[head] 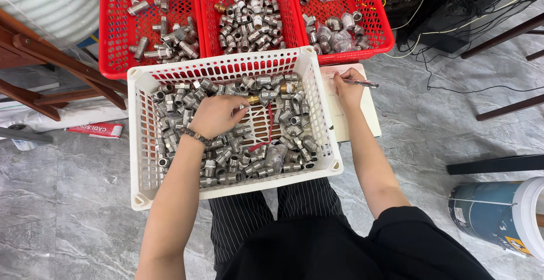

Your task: The person sorts small metal pipe fittings from a white basket into three red baskets. They pick up fittings, inspect them, and place them into the appropriate red basket while occasionally writing on a notepad.

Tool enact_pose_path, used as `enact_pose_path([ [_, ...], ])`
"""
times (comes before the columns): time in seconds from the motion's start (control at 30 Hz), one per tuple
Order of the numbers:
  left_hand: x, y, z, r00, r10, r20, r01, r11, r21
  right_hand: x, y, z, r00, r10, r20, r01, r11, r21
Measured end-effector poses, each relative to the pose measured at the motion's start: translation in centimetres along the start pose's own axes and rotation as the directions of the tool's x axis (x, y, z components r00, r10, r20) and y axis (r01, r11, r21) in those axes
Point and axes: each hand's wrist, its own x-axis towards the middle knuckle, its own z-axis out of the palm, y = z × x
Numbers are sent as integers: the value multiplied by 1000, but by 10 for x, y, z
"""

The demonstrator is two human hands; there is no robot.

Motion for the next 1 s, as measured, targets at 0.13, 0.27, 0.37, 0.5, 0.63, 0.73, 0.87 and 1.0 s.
enact_pose_path([
  [0.13,0,-1,1,1000,2,-8,-2,1000,5,-2,-2,-1,1000,5,-5,-5,1000,8],
  [0.27,0,-2,2,1000,0,-11,0,1000,-2,-1,-6,-1,996,-16,-86,17,1000,16],
  [0.37,0,0,0,1000,-2,-2,2,1000,-4,0,-5,0,995,-1,-97,3,1000,19],
  [0.5,0,0,-2,1000,-11,6,11,1000,-16,3,7,2,994,-20,-108,21,1000,10],
  [0.63,-1,0,-4,1000,-22,-7,22,999,-32,-3,-7,-1,992,-24,-124,24,1000,-2],
  [0.73,-1,0,-7,1000,-16,-10,16,1000,-22,-15,-31,-2,988,-139,-70,144,987,78],
  [0.87,0,-13,1,995,-94,-32,95,993,64,-27,-40,-9,858,-371,356,495,782,-379],
  [1.0,-3,-28,1,986,-147,-76,158,973,171,-31,-54,-16,526,-518,675,847,255,-465],
])
